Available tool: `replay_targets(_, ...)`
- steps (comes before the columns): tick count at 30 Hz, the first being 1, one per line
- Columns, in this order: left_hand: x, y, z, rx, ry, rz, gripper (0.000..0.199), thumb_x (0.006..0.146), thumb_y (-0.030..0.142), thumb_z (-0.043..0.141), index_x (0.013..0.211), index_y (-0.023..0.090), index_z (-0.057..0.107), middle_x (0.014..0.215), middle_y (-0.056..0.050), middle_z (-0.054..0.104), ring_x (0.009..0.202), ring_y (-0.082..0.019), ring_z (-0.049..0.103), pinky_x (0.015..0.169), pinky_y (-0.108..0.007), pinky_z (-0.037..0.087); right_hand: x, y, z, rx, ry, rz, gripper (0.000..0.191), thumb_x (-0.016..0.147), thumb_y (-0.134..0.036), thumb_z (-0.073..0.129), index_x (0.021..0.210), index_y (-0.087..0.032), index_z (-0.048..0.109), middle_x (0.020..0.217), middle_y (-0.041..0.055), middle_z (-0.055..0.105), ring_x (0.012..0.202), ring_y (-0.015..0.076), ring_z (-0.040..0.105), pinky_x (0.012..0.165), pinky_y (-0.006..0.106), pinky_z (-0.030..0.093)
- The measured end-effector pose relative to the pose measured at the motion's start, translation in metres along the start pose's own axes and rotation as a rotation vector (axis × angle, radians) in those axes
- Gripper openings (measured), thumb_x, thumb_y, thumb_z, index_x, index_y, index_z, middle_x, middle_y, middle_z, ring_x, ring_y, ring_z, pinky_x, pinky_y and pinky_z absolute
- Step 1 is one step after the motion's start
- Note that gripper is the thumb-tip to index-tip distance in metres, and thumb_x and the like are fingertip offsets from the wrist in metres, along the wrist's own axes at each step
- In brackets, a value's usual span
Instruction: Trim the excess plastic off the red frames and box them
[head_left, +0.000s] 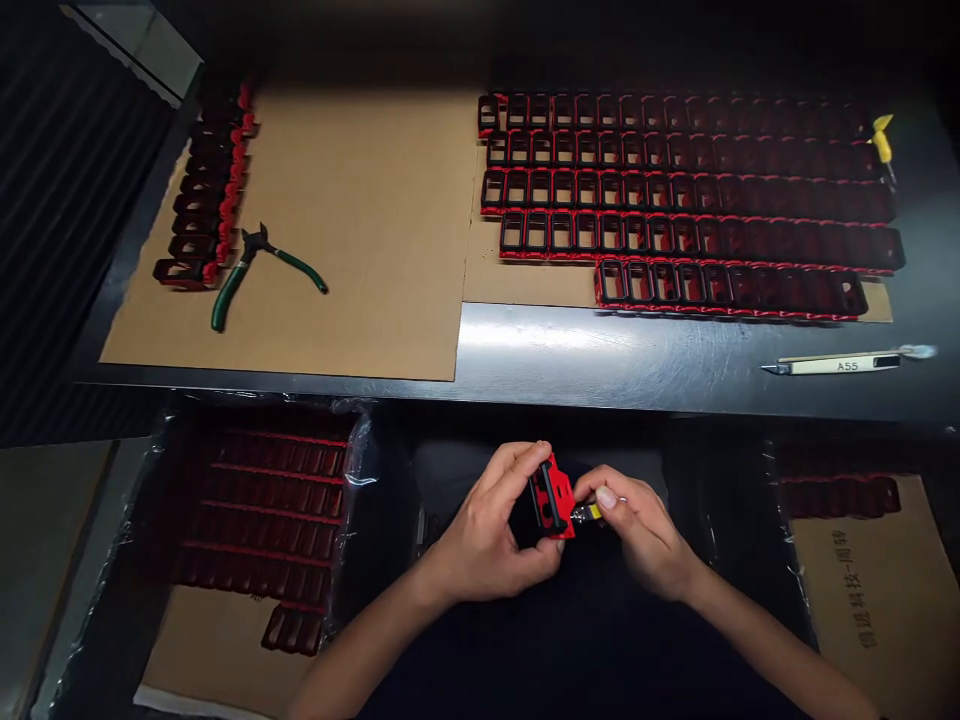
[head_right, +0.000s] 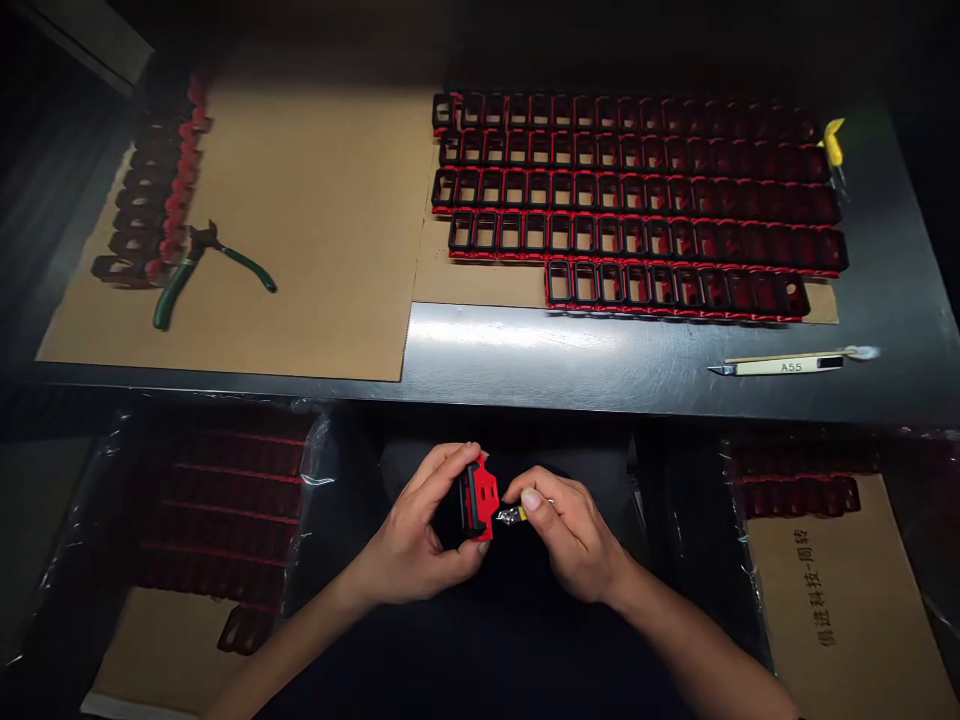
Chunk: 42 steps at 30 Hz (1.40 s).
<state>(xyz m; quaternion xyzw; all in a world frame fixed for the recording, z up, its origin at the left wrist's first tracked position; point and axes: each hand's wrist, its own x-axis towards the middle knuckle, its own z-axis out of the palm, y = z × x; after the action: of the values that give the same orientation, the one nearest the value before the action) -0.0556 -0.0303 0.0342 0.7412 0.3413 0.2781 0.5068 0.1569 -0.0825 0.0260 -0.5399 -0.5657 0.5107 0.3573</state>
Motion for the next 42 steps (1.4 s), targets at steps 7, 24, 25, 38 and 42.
replay_targets(7,0.000,-0.001,-0.002,0.057,0.003,0.062,0.089,0.076,0.010,0.064,0.156,0.023,0.025,0.132,-0.015,0.047,0.121,-0.027,0.055,0.101,-0.046,0.055,0.013,-0.015,-0.002,-0.079,-0.057,-0.270,0.011,0.095,-0.022,0.055,0.104,-0.020,0.060,0.082,0.0015,0.064,0.066,0.0128,0.057,0.060,0.025,0.049)
replay_targets(24,0.000,-0.004,-0.001,0.046,0.025,0.128,0.088,0.077,0.010,0.063,0.156,0.022,0.027,0.128,-0.015,0.051,0.115,-0.025,0.058,0.094,-0.042,0.058,0.003,-0.023,-0.014,-0.316,0.014,-0.488,0.013,0.087,-0.014,0.071,0.098,-0.020,0.075,0.097,0.0072,0.072,0.078,0.0148,0.066,0.065,0.027,0.055)
replay_targets(25,0.000,-0.004,-0.002,0.050,0.028,0.130,0.088,0.077,0.010,0.064,0.156,0.022,0.027,0.128,-0.015,0.051,0.115,-0.025,0.058,0.094,-0.042,0.058,0.003,-0.023,-0.014,-0.330,0.028,-0.502,0.014,0.087,-0.014,0.072,0.099,-0.020,0.075,0.097,0.0074,0.071,0.077,0.0149,0.066,0.065,0.027,0.055)
replay_targets(38,0.001,-0.004,-0.001,0.067,0.039,0.144,0.090,0.076,0.010,0.063,0.156,0.023,0.025,0.128,-0.016,0.052,0.114,-0.027,0.058,0.093,-0.045,0.058,0.005,-0.022,-0.013,-0.290,0.048,-0.565,0.008,0.089,-0.015,0.073,0.096,-0.016,0.074,0.100,0.0097,0.074,0.085,0.0176,0.070,0.071,0.031,0.061)
replay_targets(42,0.001,-0.005,-0.001,0.067,0.039,0.146,0.089,0.076,0.010,0.064,0.156,0.023,0.026,0.127,-0.016,0.052,0.114,-0.026,0.058,0.093,-0.045,0.058,0.005,-0.022,-0.013,-0.282,0.060,-0.561,0.009,0.088,-0.015,0.074,0.097,-0.017,0.075,0.099,0.0093,0.074,0.084,0.0179,0.071,0.070,0.031,0.062)
